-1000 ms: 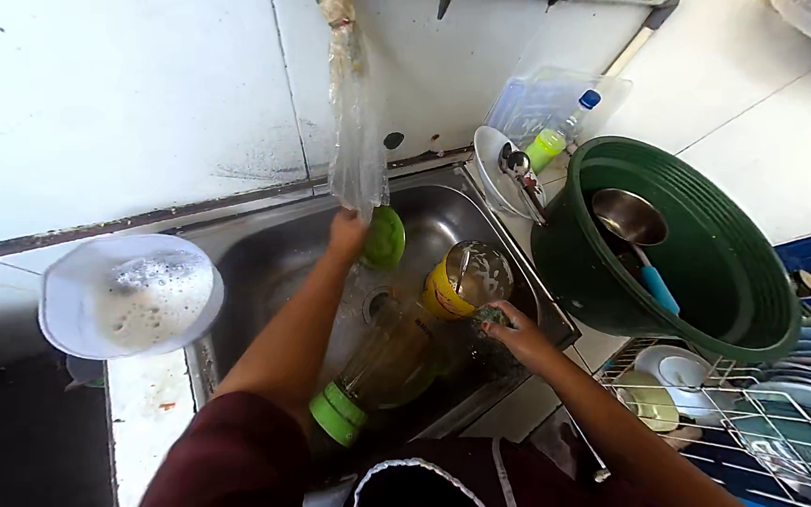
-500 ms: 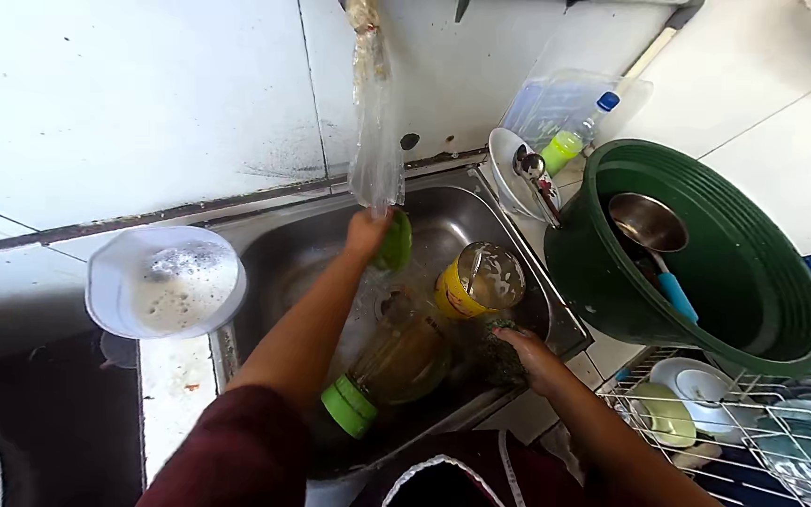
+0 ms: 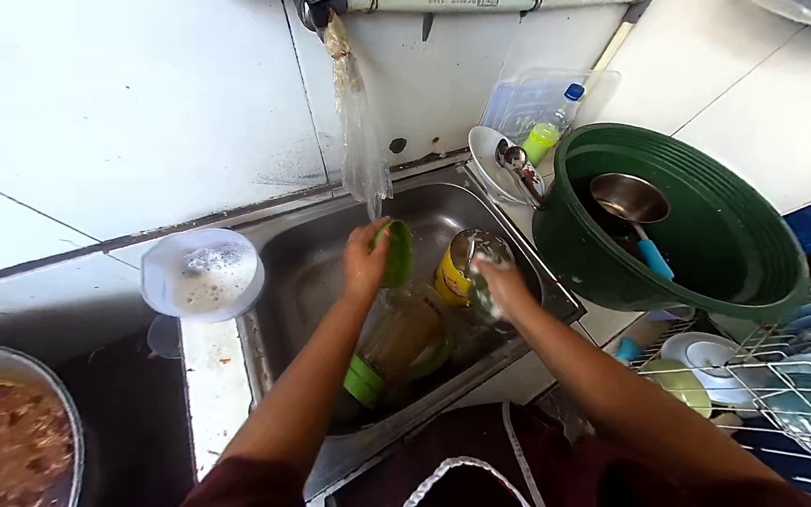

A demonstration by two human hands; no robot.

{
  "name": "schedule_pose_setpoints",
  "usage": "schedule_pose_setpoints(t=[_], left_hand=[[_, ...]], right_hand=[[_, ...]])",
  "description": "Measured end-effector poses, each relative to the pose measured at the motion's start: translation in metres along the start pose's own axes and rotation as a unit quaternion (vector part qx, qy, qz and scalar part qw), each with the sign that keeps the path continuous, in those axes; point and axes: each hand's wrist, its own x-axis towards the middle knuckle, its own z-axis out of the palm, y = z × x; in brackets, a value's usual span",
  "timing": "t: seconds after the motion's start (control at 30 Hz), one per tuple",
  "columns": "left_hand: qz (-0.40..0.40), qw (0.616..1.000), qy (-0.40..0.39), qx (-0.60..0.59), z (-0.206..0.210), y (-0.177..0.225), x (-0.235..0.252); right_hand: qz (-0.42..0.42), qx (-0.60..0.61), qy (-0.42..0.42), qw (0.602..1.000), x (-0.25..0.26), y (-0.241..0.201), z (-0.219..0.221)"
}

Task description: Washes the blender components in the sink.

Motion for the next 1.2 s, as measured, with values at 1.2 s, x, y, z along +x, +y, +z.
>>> schedule_pose_setpoints(t=[1.2], left_hand=[[-0.261, 0.813, -0.098, -0.512, 0.049, 0.049, -0.074]], right_hand=[[-0.406, -0.364, -0.139, 0.827, -0.028, -0.008, 0.039]])
